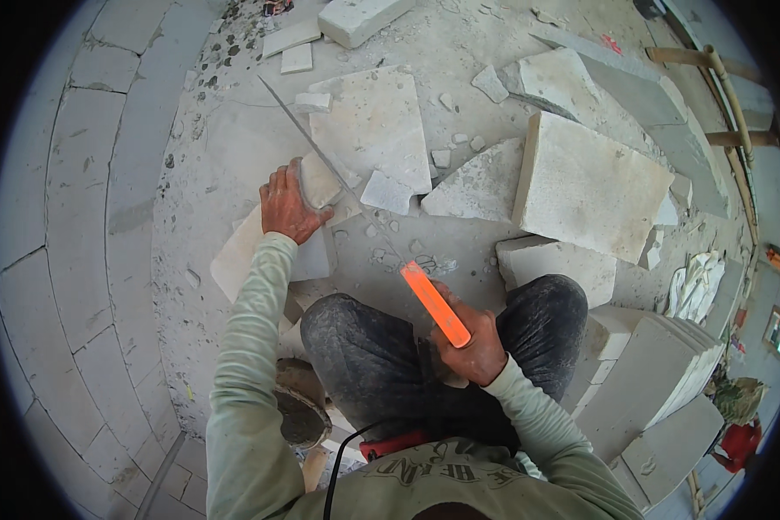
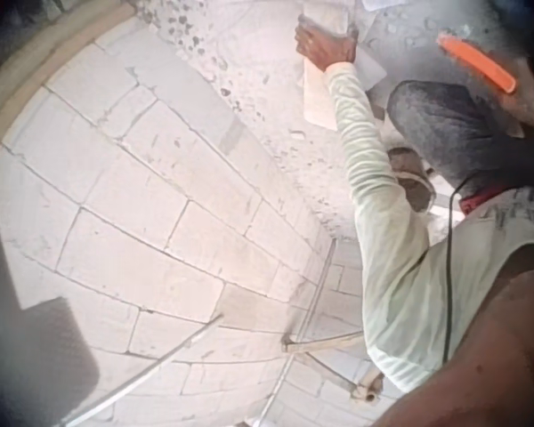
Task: The person fits a white stone block into a gap in a partially constructed wall, then sits on the ground and uses a hand saw to cut a line into another stone block.
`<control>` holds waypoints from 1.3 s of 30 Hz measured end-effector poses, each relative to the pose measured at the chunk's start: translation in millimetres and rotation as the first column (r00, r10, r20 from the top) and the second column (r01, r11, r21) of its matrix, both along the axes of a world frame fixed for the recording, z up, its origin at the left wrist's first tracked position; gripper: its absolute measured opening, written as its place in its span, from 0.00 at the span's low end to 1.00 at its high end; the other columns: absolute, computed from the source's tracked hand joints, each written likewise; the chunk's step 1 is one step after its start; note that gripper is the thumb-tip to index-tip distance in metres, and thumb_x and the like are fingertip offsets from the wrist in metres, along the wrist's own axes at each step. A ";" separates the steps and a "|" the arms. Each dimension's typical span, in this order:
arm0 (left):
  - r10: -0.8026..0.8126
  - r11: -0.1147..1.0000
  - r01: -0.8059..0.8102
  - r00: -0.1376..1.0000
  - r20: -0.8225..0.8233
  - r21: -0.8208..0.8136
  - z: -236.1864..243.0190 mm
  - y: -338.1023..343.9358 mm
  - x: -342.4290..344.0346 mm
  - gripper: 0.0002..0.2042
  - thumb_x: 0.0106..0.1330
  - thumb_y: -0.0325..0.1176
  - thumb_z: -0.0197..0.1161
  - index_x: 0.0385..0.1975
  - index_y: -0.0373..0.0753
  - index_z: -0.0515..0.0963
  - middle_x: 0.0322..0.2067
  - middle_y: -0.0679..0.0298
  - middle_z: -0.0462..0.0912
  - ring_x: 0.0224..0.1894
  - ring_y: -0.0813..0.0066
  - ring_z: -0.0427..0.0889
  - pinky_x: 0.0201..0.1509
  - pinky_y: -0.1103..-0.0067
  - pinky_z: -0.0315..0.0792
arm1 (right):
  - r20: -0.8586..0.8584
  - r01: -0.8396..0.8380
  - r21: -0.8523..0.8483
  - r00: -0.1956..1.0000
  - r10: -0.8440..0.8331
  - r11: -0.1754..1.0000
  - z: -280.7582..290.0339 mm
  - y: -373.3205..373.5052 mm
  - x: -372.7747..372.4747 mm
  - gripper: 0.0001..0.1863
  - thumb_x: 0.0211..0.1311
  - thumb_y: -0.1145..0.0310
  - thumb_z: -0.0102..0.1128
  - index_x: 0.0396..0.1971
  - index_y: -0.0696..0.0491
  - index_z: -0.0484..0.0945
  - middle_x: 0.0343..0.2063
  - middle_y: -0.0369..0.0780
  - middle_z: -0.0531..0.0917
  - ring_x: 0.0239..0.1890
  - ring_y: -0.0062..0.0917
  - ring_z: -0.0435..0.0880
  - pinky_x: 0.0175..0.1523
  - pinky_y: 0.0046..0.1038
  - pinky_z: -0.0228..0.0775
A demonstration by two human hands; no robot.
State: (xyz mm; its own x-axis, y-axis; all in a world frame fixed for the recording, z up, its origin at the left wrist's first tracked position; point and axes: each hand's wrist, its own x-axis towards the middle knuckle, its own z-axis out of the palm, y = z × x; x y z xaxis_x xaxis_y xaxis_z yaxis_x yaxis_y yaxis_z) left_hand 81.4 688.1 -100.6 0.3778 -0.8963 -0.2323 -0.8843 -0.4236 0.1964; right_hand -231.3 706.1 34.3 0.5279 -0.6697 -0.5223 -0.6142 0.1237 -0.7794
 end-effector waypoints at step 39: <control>0.052 0.995 -0.052 0.999 -0.001 -0.088 -2.7 -3.1 19.0 0.49 0.36 0.40 0.75 0.64 0.42 0.57 0.56 0.59 0.67 0.60 0.61 0.65 0.62 0.64 0.60 | 0.108 -0.001 -0.192 0.994 0.022 0.981 -10.5 7.7 -1.7 0.32 0.52 0.78 0.60 0.60 0.59 0.65 0.34 0.55 0.81 0.33 0.50 0.81 0.37 0.38 0.76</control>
State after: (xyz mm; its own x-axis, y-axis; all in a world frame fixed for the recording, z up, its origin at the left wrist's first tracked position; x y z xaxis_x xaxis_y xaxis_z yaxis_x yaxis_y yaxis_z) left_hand 100.4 685.1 -103.2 0.4246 -0.8924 -0.1527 -0.8618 -0.4501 0.2338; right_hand -233.1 713.9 23.8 0.5826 -0.7455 -0.3236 -0.5248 -0.0411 -0.8502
